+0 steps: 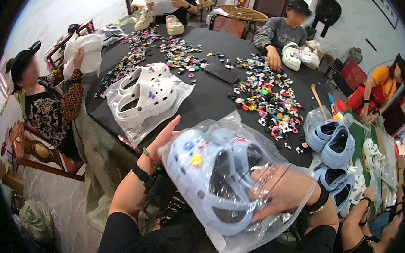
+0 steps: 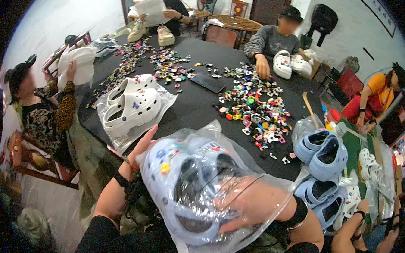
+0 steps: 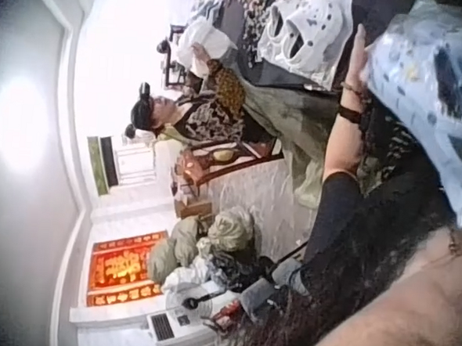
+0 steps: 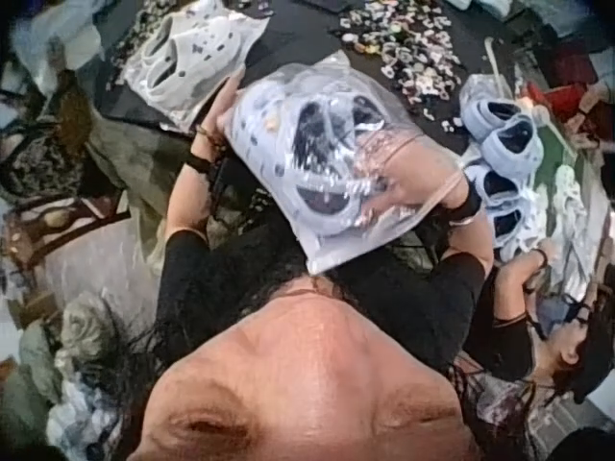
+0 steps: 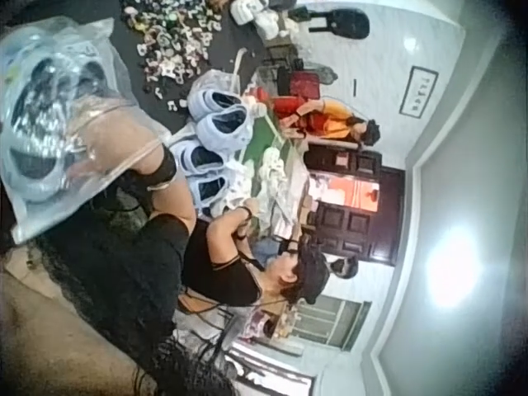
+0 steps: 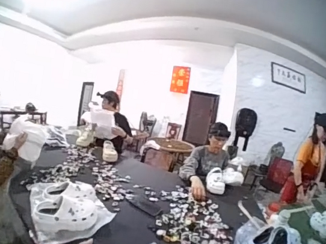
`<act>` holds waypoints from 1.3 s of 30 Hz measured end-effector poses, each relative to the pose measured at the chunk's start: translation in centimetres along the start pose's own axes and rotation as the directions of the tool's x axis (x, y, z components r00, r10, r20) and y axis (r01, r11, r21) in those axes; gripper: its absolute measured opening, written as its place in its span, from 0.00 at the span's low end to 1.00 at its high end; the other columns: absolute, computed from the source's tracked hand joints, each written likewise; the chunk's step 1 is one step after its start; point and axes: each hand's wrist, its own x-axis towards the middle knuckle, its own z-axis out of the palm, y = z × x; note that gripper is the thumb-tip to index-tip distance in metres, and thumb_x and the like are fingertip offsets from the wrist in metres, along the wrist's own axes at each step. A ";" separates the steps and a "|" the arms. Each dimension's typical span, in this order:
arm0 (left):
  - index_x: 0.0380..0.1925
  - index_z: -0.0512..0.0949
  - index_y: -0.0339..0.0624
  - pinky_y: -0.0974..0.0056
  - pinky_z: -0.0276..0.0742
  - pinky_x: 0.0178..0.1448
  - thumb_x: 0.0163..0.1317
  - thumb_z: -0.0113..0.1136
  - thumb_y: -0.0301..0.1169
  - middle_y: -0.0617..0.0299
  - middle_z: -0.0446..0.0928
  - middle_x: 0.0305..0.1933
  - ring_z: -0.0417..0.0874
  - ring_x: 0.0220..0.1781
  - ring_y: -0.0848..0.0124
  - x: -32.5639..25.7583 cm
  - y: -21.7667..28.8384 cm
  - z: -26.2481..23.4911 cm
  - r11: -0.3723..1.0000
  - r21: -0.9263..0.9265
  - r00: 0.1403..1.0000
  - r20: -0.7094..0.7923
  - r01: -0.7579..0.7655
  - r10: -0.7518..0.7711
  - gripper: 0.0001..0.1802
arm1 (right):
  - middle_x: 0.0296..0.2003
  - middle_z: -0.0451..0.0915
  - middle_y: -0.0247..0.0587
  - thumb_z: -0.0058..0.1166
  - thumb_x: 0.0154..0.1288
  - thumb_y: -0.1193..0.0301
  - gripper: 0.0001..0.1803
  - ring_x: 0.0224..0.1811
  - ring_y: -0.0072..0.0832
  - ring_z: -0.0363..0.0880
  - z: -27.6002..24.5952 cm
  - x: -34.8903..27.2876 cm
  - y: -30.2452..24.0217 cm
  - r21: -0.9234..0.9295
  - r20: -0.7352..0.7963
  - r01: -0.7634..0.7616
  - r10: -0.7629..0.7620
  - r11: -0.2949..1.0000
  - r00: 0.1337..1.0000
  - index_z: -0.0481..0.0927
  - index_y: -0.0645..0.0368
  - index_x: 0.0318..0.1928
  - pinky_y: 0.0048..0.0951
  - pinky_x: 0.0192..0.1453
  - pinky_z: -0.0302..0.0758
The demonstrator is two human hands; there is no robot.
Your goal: The recorder is attaching decorative charms to clogs in a manufacturing environment.
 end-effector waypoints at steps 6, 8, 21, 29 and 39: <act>0.52 0.76 0.31 0.61 0.84 0.53 0.73 0.47 0.42 0.51 0.82 0.50 0.86 0.46 0.65 1.2 -1.1 1.2 0.991 0.046 0.986 0.102 0.125 -0.129 0.23 | 0.27 0.67 0.40 0.71 0.46 0.53 0.23 0.32 0.41 0.74 0.1 -1.6 -1.6 0.035 -0.040 0.047 -0.045 0.998 0.998 0.74 0.55 0.29 0.36 0.33 0.70; 0.51 0.76 0.31 0.60 0.84 0.52 0.72 0.49 0.36 0.52 0.83 0.48 0.87 0.43 0.65 2.2 -1.3 0.3 0.978 0.179 0.989 0.084 0.107 -0.124 0.18 | 0.28 0.67 0.40 0.70 0.48 0.53 0.22 0.33 0.41 0.74 0.0 -2.0 -1.9 0.014 -0.001 0.046 -0.046 0.999 0.999 0.74 0.55 0.30 0.35 0.33 0.70; 0.38 0.80 0.37 0.73 0.67 0.36 0.67 0.59 0.44 0.73 0.76 0.33 0.70 0.33 0.83 3.6 4.2 -1.5 0.459 0.870 0.783 -0.157 -0.179 0.602 0.18 | 0.27 0.68 0.40 0.60 0.55 0.61 0.11 0.32 0.39 0.75 -0.9 -4.4 -1.9 -0.098 0.298 -0.045 0.072 0.994 0.952 0.74 0.50 0.33 0.37 0.29 0.72; 0.29 0.80 0.37 0.66 0.73 0.36 0.64 0.57 0.38 0.62 0.78 0.24 0.76 0.28 0.75 6.0 8.9 -13.1 0.195 0.883 0.427 0.007 -0.426 0.904 0.14 | 0.20 0.61 0.37 0.66 0.44 0.52 0.19 0.22 0.37 0.69 -0.9 -6.5 -2.9 -0.149 0.249 -0.052 0.089 0.987 0.964 0.72 0.48 0.20 0.39 0.20 0.60; 0.34 0.80 0.35 0.57 0.77 0.42 0.62 0.58 0.38 0.47 0.82 0.33 0.84 0.36 0.57 8.1 5.1 -6.5 0.135 0.986 0.423 -0.083 -0.094 0.902 0.14 | 0.40 0.76 0.69 0.77 0.30 0.55 0.33 0.36 0.60 0.75 -5.2 -10.3 -1.8 0.209 0.024 -0.007 0.002 0.978 1.000 0.67 0.63 0.25 0.47 0.41 0.69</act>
